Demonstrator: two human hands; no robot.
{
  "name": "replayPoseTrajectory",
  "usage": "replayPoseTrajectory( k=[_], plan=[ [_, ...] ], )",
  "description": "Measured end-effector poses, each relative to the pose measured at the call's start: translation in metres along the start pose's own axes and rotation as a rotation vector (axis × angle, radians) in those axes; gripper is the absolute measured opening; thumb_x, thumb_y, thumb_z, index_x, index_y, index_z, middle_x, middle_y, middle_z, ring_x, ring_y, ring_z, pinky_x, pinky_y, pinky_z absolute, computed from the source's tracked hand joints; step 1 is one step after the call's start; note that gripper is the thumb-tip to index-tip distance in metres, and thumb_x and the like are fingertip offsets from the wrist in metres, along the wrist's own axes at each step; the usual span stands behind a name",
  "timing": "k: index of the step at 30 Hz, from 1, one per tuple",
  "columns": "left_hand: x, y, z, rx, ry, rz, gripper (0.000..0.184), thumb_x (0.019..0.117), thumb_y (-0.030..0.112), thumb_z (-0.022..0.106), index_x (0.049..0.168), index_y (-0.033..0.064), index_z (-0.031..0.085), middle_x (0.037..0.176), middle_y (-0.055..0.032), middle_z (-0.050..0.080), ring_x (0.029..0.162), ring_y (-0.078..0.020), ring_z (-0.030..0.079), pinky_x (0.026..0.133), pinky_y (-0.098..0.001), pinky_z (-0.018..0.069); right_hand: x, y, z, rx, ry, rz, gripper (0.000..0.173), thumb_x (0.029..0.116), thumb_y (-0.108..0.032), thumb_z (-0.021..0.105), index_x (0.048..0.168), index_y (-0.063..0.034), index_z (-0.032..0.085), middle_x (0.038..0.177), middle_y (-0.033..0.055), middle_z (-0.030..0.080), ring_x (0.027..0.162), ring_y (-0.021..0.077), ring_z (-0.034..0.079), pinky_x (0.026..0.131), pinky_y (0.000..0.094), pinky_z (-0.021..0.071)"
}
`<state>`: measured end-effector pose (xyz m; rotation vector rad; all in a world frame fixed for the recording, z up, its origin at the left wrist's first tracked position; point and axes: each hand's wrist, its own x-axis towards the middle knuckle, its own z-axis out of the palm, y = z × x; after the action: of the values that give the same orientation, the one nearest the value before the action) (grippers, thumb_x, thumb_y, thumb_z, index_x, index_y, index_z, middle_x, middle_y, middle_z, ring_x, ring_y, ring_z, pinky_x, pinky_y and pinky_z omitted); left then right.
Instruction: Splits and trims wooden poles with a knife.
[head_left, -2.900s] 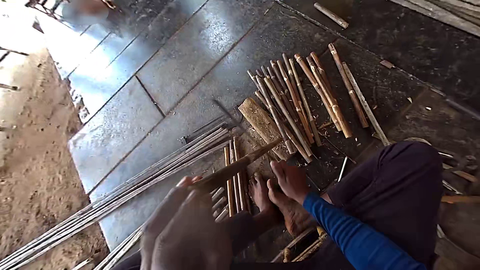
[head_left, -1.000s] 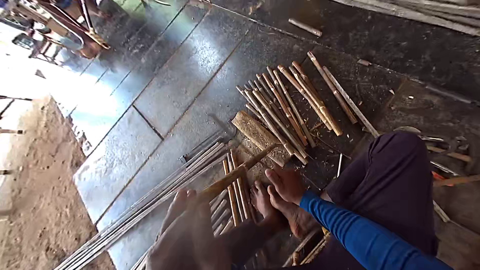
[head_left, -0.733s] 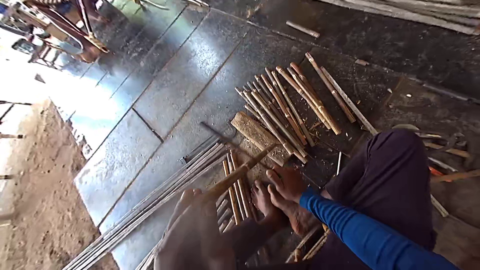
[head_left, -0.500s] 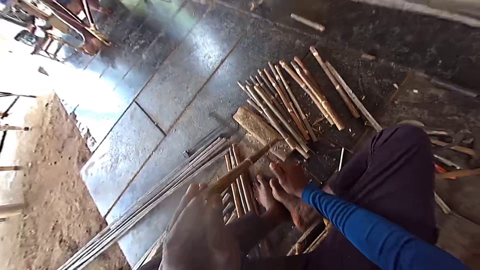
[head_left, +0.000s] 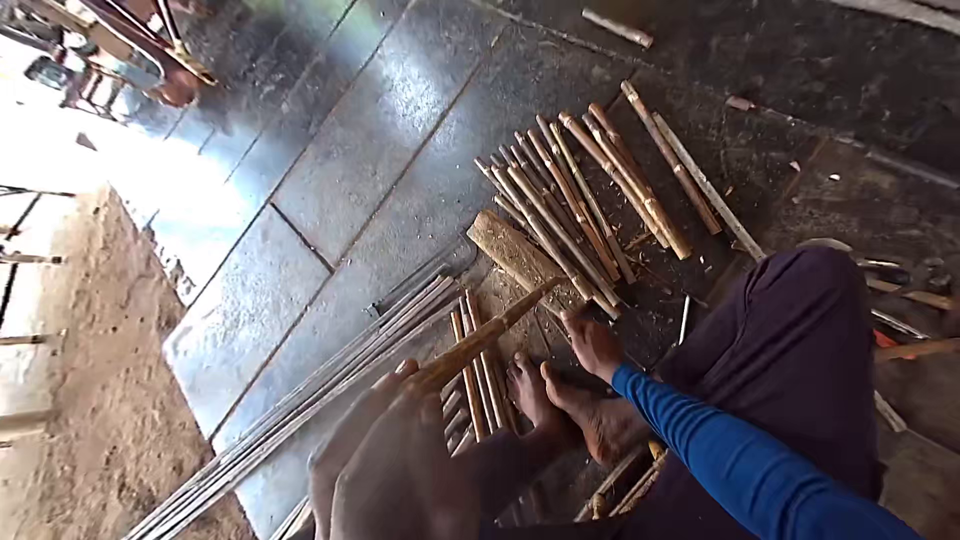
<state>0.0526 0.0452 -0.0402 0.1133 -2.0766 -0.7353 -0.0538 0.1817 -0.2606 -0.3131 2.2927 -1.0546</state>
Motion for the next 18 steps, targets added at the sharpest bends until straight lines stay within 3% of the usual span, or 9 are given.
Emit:
replayPoseTrajectory(
  k=[4,7,10,12,14,17,18],
  plan=[
    [-0.001,-0.002,0.001,0.004,-0.010,-0.010,0.018,0.0977,0.008,0.067,0.112,0.0155,0.074,0.121,-0.0019,0.072,0.116,-0.0248,0.069,0.100,-0.0420,0.0595,0.000,-0.021,-0.013,-0.086,0.000,-0.148,0.076,0.1037,-0.068,0.016,0.098,-0.0114,0.067,0.076,0.0100,0.067,0.078,0.0298,0.071,0.070,0.0554,0.0559],
    [0.001,-0.002,-0.001,-0.017,-0.016,-0.013,0.020,0.0981,0.006,0.066,0.116,0.0120,0.075,0.122,-0.0042,0.072,0.116,-0.0261,0.069,0.100,-0.0437,0.0591,0.005,-0.002,0.000,0.019,0.017,0.012,0.085,0.1024,-0.072,0.015,0.090,-0.0086,0.069,0.080,0.0147,0.069,0.082,0.0341,0.071,0.071,0.0607,0.0560],
    [-0.001,-0.002,0.002,0.017,-0.005,-0.024,0.020,0.0994,0.008,0.065,0.116,0.0133,0.075,0.123,-0.0030,0.072,0.118,-0.0245,0.069,0.102,-0.0419,0.0581,0.001,-0.019,-0.009,-0.034,0.029,-0.177,0.077,0.1039,-0.067,0.013,0.096,-0.0122,0.065,0.073,0.0097,0.065,0.074,0.0297,0.069,0.064,0.0551,0.0544],
    [-0.005,0.004,-0.004,0.024,-0.017,-0.034,0.024,0.0989,0.002,0.064,0.118,0.0110,0.075,0.124,-0.0078,0.073,0.119,-0.0294,0.068,0.103,-0.0461,0.0577,-0.007,-0.009,0.000,0.013,-0.018,-0.052,0.079,0.1036,-0.069,0.015,0.098,-0.0116,0.070,0.081,0.0126,0.070,0.083,0.0326,0.071,0.071,0.0596,0.0557],
    [0.000,0.000,0.000,-0.005,-0.010,-0.028,0.024,0.0991,0.003,0.064,0.118,0.0114,0.075,0.124,-0.0058,0.073,0.120,-0.0280,0.068,0.104,-0.0450,0.0570,0.003,-0.006,-0.004,0.040,0.011,0.020,0.084,0.1022,-0.072,0.015,0.093,-0.0102,0.071,0.082,0.0145,0.070,0.084,0.0346,0.071,0.072,0.0619,0.0553],
    [-0.002,0.001,0.001,0.002,-0.035,-0.034,0.025,0.1020,0.007,0.059,0.122,0.0125,0.073,0.127,-0.0035,0.072,0.126,-0.0272,0.064,0.109,-0.0465,0.0522,0.001,-0.023,-0.009,-0.042,0.043,-0.182,0.077,0.1031,-0.069,0.015,0.099,-0.0129,0.068,0.075,0.0096,0.067,0.077,0.0295,0.071,0.067,0.0552,0.0556],
    [-0.005,0.005,-0.004,0.012,-0.056,-0.033,0.027,0.1025,0.006,0.057,0.125,0.0107,0.072,0.128,-0.0058,0.071,0.128,-0.0300,0.063,0.111,-0.0500,0.0506,-0.006,-0.017,0.000,-0.020,0.019,-0.134,0.078,0.1031,-0.070,0.015,0.100,-0.0128,0.068,0.078,0.0107,0.068,0.080,0.0308,0.071,0.070,0.0568,0.0561]
  ],
)
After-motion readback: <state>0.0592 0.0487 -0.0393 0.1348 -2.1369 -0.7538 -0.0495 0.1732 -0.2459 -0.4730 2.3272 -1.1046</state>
